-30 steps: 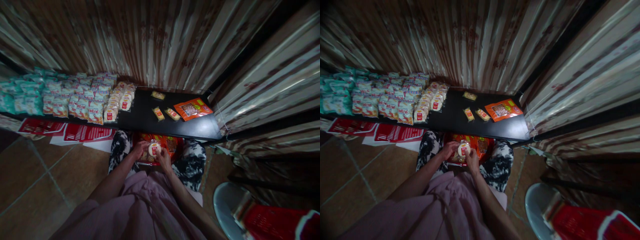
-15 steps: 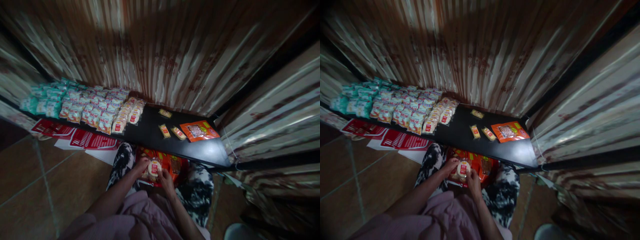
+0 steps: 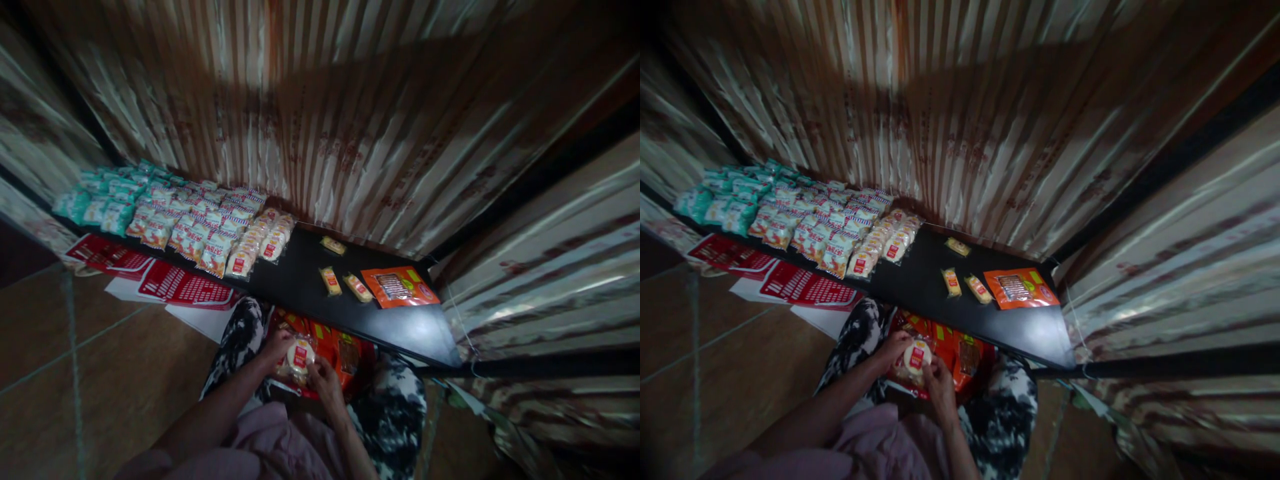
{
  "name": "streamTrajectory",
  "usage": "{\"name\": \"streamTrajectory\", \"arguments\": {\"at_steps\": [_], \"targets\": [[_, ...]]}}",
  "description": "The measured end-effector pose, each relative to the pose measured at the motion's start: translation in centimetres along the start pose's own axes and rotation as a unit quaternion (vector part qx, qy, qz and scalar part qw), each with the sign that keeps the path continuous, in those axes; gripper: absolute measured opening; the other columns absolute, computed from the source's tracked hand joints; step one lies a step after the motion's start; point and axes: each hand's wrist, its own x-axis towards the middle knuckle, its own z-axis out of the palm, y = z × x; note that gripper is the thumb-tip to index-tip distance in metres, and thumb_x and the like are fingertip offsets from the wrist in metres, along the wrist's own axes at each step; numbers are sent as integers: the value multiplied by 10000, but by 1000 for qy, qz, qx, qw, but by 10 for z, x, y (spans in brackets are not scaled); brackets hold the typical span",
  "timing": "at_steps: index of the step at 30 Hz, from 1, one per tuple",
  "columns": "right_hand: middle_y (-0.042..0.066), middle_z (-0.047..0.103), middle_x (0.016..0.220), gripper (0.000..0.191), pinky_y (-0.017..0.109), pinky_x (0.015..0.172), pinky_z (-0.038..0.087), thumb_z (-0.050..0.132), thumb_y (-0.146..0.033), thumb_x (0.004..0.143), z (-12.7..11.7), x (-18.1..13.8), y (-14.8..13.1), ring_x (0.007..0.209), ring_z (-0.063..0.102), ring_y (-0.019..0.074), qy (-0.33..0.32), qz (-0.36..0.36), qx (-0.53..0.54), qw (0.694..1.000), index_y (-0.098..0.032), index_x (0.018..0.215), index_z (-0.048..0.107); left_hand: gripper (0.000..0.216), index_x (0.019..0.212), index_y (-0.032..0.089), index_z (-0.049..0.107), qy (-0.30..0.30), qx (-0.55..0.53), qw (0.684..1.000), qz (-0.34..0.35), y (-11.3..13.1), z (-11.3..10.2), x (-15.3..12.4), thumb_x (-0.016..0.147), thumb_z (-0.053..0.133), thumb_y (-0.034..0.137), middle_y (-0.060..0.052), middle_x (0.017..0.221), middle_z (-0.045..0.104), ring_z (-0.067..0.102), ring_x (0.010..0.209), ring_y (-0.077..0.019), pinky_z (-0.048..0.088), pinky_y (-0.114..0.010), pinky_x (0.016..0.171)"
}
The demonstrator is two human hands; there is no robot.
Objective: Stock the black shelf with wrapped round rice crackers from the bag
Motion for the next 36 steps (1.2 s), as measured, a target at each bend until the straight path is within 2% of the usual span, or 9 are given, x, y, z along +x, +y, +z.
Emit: {"name": "streamTrajectory", "arguments": {"at_steps": [5, 9, 14, 19, 24, 27, 30, 36], "targets": [[-5, 600, 589, 487, 267, 524, 465, 678, -580, 580, 6, -6, -6, 539, 577, 163, -22, 15, 55, 998, -173, 830, 584, 154, 674, 147, 576, 7, -36, 999, 13, -1, -1, 1, 661, 636, 288, 9, 617, 574, 523, 600, -126, 413, -241, 618], [-13, 603, 578, 487, 265, 496, 460, 687, -574, 568, 7, -9, -13, 511, 572, 159, -4, 8, 59, 998, -181, 838, 588, 158, 684, 146, 582, -7, -47, 998, 51, 8, -3, -3, 656, 642, 289, -1, 652, 586, 534, 638, -131, 416, -241, 640], [7, 630, 595, 490, 279, 528, 478, 709, -567, 525, 8, -4, -30, 552, 599, 179, 4, -11, 32, 999, -176, 797, 597, 174, 646, 148, 558, 11, -8, 996, 84, 18, -8, -10, 696, 599, 310, 8, 609, 549, 508, 620, -126, 392, -229, 603], [26, 653, 625, 487, 289, 572, 489, 706, -574, 529, 14, 3, -48, 598, 620, 196, -5, -37, 24, 999, -176, 784, 592, 211, 659, 149, 574, 35, 30, 996, 81, 24, -13, -12, 736, 546, 343, 9, 605, 553, 506, 607, -124, 371, -214, 557], [23, 653, 642, 501, 285, 565, 488, 696, -582, 555, 20, 11, -50, 606, 622, 200, -21, -40, 17, 999, -171, 823, 598, 129, 754, 156, 626, 48, 3, 998, 47, 37, -15, -17, 702, 549, 245, -17, 710, 646, 572, 685, -152, 416, -221, 608], [27, 663, 684, 484, 287, 584, 494, 670, -569, 614, 23, 13, -50, 630, 626, 200, -40, -41, 18, 998, -171, 879, 596, 230, 860, 162, 644, 21, -37, 998, 40, 47, -18, -21, 653, 543, 152, -34, 832, 681, 601, 737, -165, 441, -235, 644], [48, 685, 772, 466, 301, 645, 505, 663, -549, 641, 27, 12, -57, 701, 641, 213, -57, -46, 32, 997, -173, 910, 603, 329, 956, 163, 634, -3, -61, 997, 53, 53, -23, -23, 639, 552, 129, -56, 933, 682, 618, 808, -183, 458, -248, 683], [39, 687, 794, 461, 302, 649, 509, 678, -539, 627, 33, 10, -74, 701, 645, 213, -58, -17, 70, 996, -182, 911, 613, 231, 918, 155, 627, 62, -33, 994, 82, 50, -25, -15, 709, 569, 234, -79, 933, 678, 614, 834, -185, 458, -245, 716]]}}
